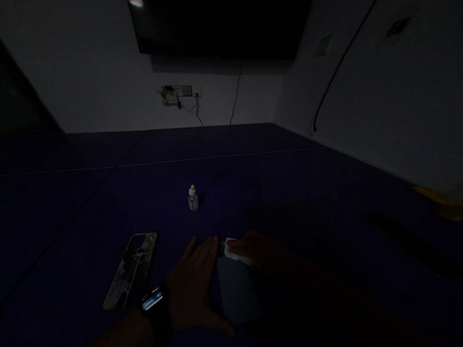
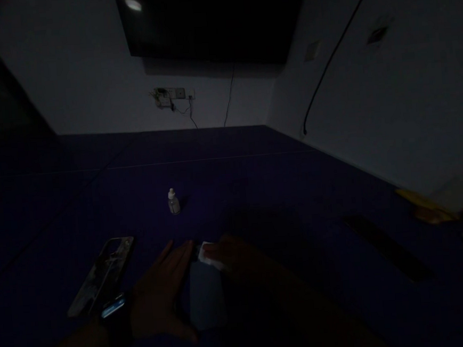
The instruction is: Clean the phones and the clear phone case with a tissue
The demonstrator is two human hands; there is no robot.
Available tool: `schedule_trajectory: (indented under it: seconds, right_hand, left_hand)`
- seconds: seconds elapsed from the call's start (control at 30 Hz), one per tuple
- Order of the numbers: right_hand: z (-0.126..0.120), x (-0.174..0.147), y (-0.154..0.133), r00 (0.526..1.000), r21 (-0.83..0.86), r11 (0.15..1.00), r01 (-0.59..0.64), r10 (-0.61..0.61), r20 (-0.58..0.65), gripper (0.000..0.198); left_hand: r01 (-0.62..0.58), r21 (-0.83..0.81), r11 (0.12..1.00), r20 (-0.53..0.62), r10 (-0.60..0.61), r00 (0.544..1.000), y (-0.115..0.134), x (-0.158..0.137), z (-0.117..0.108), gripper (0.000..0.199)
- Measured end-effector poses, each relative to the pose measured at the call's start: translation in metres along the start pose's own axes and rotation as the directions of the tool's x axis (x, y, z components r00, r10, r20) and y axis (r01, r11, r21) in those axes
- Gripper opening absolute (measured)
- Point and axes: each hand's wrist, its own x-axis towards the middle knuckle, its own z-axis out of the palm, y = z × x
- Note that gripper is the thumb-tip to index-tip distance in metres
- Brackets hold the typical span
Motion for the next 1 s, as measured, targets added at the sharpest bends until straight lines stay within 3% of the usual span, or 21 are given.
schedule_trajectory:
  seconds: [0.1,0.2,0.3,0.5,0.73,0.87,1.0]
  right_hand:
    - [-0.006,0.002,-0.002,0.999,-0.006,0.999,-0.039,0.039,-0.029,0.047]
    - [-0.007,0.000,0.000,0.996,-0.001,1.000,0.029,-0.029,-0.080,0.043]
    - [-0.001,0.001,0.000,0.996,-0.023,0.997,0.069,-0.070,-0.058,0.043]
    - [-0.002,0.004,-0.004,0.997,-0.061,0.998,-0.017,0.012,-0.076,0.042]
    - [-0.002,0.005,-0.008,0.999,-0.044,0.999,0.000,-0.002,-0.037,0.045]
    - [-0.006,0.004,-0.005,0.995,-0.041,0.997,-0.064,0.060,-0.082,0.046]
    - [-0.010,0.001,-0.006,0.994,0.021,0.999,-0.026,0.028,-0.108,0.041]
  left_hand:
    - [0.003,-0.004,1.000,0.001,-0.003,1.000,0.000,-0.001,0.000,0.145]
    - [0.000,-0.011,1.000,0.003,0.000,1.000,-0.001,-0.001,0.000,0.143]
    - [-0.006,-0.013,1.000,0.000,0.006,1.000,-0.001,-0.001,0.001,0.144]
    - [0.012,-0.003,1.000,0.018,-0.012,1.000,0.000,0.000,0.000,0.146]
    - [-0.003,-0.016,1.000,0.007,0.004,1.000,-0.001,0.000,-0.001,0.143]
    - [0.000,-0.024,1.000,-0.011,0.000,1.000,-0.001,-0.001,0.000,0.143]
    - [0.004,-0.024,1.000,-0.007,-0.004,1.000,0.000,-0.001,0.000,0.143]
